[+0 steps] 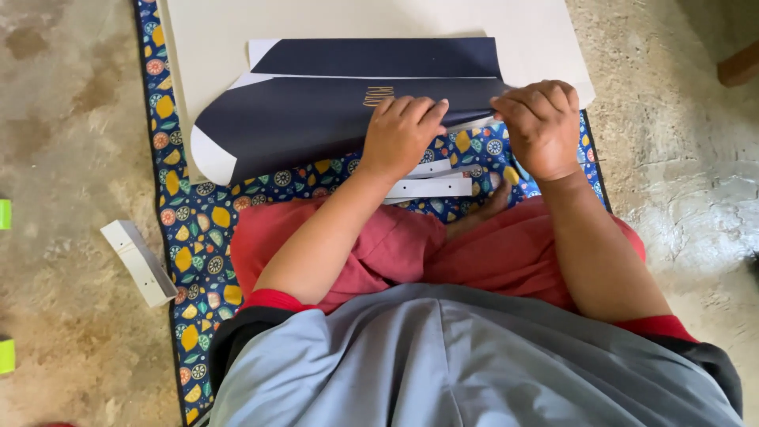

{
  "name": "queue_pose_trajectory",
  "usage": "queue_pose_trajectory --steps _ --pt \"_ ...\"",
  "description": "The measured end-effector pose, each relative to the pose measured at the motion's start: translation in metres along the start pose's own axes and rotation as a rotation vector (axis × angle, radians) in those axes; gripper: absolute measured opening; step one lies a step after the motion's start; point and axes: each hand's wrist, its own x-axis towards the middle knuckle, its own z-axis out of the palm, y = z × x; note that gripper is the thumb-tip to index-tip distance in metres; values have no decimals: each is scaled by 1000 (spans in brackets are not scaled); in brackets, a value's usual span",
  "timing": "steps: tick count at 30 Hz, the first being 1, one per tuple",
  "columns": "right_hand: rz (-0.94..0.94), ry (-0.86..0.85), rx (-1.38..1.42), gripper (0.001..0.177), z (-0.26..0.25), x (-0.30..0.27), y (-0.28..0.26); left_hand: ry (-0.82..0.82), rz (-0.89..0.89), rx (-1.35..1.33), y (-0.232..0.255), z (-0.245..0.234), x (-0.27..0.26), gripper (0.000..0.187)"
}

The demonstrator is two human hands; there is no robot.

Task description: The person is applying glue to white cardboard strips using a small stick and then carefully adhering them to a larger blue cardboard folder, followed by folding the cardboard.

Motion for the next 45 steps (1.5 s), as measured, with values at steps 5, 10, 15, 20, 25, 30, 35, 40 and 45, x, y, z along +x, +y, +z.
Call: queue_pose_trajectory --steps 5,10,15,20,25,30,35,40,45 --pt "-147 197 -13 12 37 -5 3 131 84 -64 -15 42 -15 24" --pt "-174 200 11 10 51 -17 10 67 15 -118 -12 40 -17 17" --pt "-200 169 56 21 39 2 -13 35 -37 -138 -8 50 -20 10" --pt "-207 181 -10 19 44 -2 -13 140 43 -126 -5 37 -16 11" --pt "-79 125 30 9 27 -10 -12 71 21 25 -12 18 -19 20" --pt "40 55 123 18 4 -9 -8 -54 -36 8 -27 -19 -21 20" --pt "81 82 224 18 7 -23 13 -46 -111 33 -49 -50 -37 24" --pt "115 67 244 23 10 -36 27 -20 -124 121 -75 -78 -56 24" --pt "143 53 268 26 17 -46 36 -37 -131 155 -96 -102 -72 22"
